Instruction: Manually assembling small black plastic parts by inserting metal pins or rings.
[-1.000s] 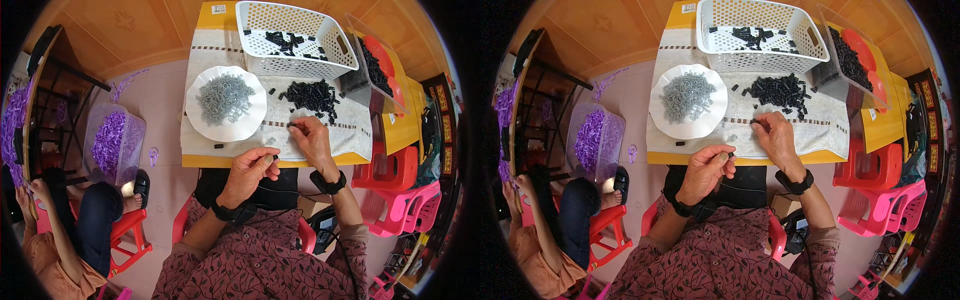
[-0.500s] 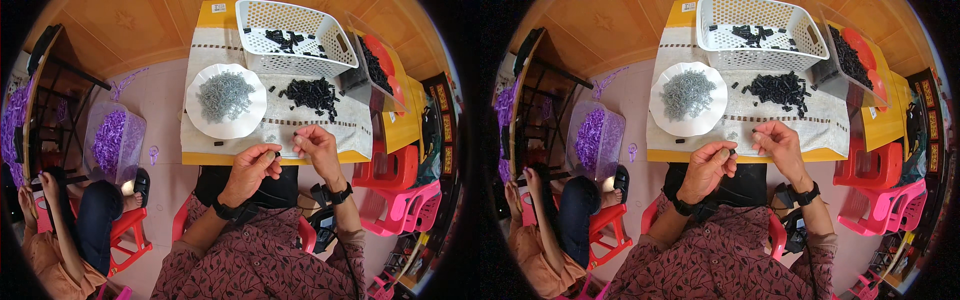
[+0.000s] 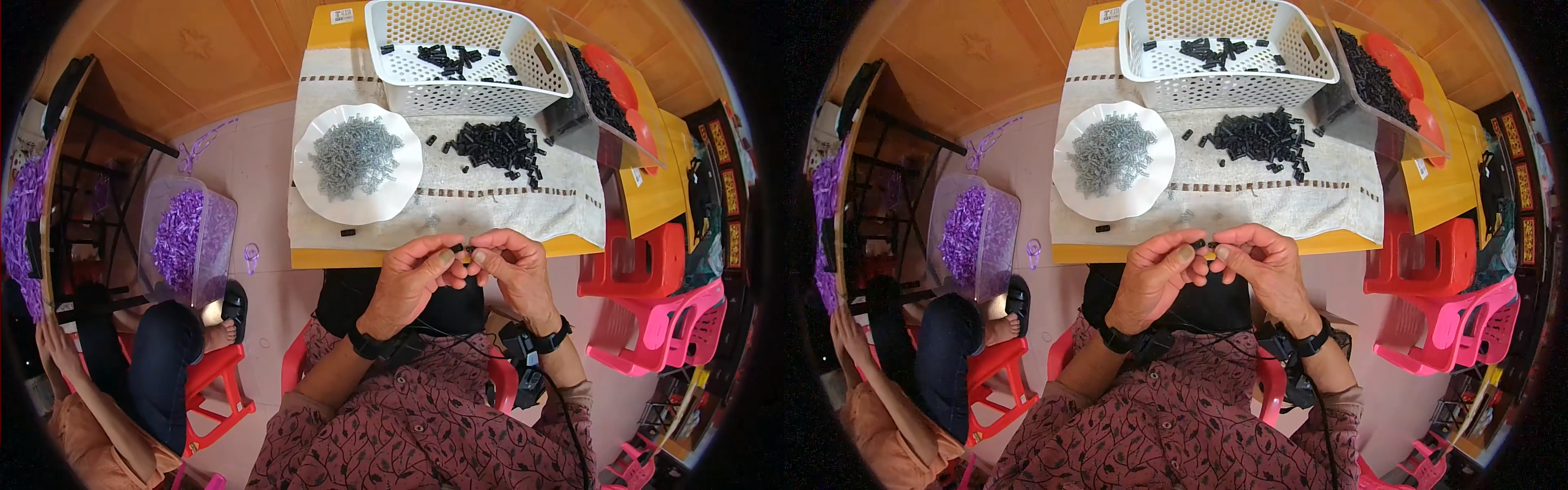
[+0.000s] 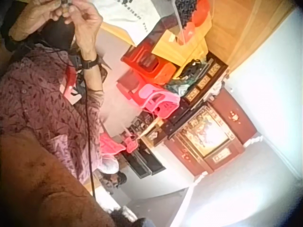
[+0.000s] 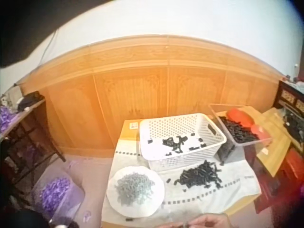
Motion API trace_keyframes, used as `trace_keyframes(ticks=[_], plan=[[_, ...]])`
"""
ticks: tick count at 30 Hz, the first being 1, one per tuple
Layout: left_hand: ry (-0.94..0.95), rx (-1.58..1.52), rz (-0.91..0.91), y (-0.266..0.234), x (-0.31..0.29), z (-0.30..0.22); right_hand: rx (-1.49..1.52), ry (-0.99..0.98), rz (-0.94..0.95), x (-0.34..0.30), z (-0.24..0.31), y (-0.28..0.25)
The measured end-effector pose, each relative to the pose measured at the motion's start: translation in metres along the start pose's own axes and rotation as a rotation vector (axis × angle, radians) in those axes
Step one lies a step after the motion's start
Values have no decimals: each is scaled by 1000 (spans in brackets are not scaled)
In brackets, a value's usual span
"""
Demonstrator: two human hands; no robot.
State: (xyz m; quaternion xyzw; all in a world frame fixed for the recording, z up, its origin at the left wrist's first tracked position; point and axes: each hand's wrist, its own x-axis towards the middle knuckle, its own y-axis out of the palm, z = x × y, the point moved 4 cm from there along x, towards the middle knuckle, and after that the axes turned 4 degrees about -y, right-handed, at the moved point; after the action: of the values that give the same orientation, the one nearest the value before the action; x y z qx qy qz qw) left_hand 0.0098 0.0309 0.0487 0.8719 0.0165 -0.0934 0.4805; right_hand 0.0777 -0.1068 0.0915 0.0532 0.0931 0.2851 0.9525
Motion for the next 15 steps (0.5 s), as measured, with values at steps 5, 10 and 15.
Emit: trace_keyframes(ticks=[5, 10, 15], plan=[[7, 36, 24, 1, -2, 1, 14, 12, -32, -4, 2, -1], [-2, 58, 19, -1, -2, 2, 13, 26, -32, -5, 1, -1], [-3, 68, 15, -3, -2, 3, 14, 30, -33, -6, -1, -1]])
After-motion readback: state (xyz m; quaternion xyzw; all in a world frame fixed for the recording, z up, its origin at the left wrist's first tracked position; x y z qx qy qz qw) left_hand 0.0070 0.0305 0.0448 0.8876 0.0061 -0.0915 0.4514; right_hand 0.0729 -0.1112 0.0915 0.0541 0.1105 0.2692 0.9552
